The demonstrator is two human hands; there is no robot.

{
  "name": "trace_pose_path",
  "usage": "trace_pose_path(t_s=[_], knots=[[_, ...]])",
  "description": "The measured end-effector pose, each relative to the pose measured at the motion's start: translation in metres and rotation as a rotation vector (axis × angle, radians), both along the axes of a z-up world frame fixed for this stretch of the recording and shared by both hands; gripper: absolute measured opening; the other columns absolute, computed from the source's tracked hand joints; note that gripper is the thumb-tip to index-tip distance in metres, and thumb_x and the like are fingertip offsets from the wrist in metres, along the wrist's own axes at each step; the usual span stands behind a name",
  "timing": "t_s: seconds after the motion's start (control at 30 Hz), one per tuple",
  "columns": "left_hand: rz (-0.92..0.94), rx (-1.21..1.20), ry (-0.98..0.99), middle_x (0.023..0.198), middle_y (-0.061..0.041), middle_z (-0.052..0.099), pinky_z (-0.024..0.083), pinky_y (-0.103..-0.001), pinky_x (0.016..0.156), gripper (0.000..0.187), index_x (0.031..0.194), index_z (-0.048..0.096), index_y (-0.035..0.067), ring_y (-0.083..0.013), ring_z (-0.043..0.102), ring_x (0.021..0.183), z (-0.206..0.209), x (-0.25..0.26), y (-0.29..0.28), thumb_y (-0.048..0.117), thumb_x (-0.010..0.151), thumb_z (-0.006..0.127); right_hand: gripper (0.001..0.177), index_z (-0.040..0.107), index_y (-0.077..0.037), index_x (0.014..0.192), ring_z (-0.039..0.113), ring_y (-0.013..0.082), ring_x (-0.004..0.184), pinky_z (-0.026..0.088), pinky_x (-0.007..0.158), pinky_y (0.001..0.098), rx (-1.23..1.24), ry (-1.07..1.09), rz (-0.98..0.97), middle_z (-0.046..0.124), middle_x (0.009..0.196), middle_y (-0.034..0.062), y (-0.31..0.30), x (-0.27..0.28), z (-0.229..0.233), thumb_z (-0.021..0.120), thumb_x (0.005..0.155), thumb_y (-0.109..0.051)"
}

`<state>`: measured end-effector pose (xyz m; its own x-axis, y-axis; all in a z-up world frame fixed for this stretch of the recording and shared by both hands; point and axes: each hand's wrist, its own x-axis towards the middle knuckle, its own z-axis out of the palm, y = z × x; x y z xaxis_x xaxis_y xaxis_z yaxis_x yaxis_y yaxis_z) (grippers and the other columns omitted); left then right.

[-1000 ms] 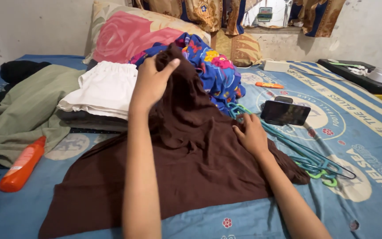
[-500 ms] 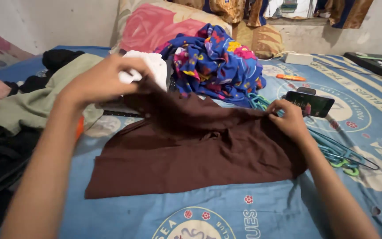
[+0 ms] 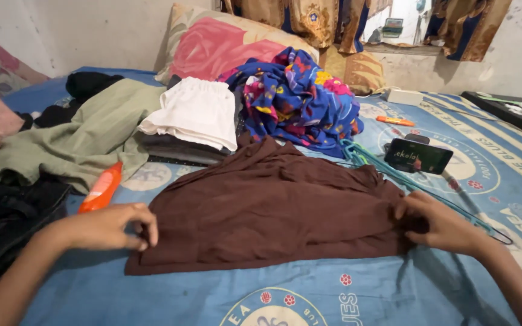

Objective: The person is folding various pieces of clothing on a bed.

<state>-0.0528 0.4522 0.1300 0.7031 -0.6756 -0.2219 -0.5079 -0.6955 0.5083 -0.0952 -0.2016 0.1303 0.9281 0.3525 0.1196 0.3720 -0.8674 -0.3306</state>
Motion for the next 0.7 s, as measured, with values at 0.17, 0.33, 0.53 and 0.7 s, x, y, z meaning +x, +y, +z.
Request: trace_pose_path(t_s=[0.17,0.33,0.53,0.7], knots=[[0.378,0.013,-0.209,0.106,-0.008,0.070,0.055,-0.035,0.090,0.029,0.105,0.065,0.011,-0.0228,0.070,0.100,-0.029,0.007,-0.017,0.033,0.087,0.074,0.047,0.066,-0.011,0.111,0.065,0.0246,0.102,0.053,0.090,0.0361,0.117,-0.204,-0.010,0.063,0.109,0.0077,-0.005,-0.005,-0.009,0.079,0.066,-0.008],[0.400,0.075,-0.390,0.108,-0.010,0.068,0.053,-0.038,0.086,0.037,0.109,0.063,0.010,-0.0270,0.067,0.104,-0.027,0.025,-0.036,0.034,0.084,0.077,0.035,0.069,-0.008,0.104,0.070,0.0201,0.093,0.054,0.084,0.0330,0.164,-0.281,-0.118,0.070,0.098,0.0044,-0.023,0.005,-0.030,0.075,0.070,-0.005],[0.374,0.282,-0.359,0.089,-0.001,0.079,0.054,-0.036,0.079,0.019,0.089,0.073,0.014,-0.0194,0.075,0.091,0.002,0.052,-0.038,0.030,0.080,0.078,0.018,0.064,-0.003,0.081,0.061,0.0189,0.075,0.051,0.071,0.0332,0.234,-0.215,-0.104,0.062,0.085,0.0053,-0.056,0.010,-0.034,0.073,0.066,0.001],[0.444,0.465,-0.275,0.096,0.001,0.077,0.048,-0.043,0.089,0.018,0.093,0.072,0.018,-0.0194,0.072,0.099,0.002,0.073,-0.041,0.032,0.083,0.079,0.021,0.060,-0.002,0.078,0.056,0.0212,0.069,0.050,0.065,0.0355,0.111,0.060,-0.147,0.055,0.075,0.0086,-0.056,0.014,-0.042,0.076,0.065,-0.001]])
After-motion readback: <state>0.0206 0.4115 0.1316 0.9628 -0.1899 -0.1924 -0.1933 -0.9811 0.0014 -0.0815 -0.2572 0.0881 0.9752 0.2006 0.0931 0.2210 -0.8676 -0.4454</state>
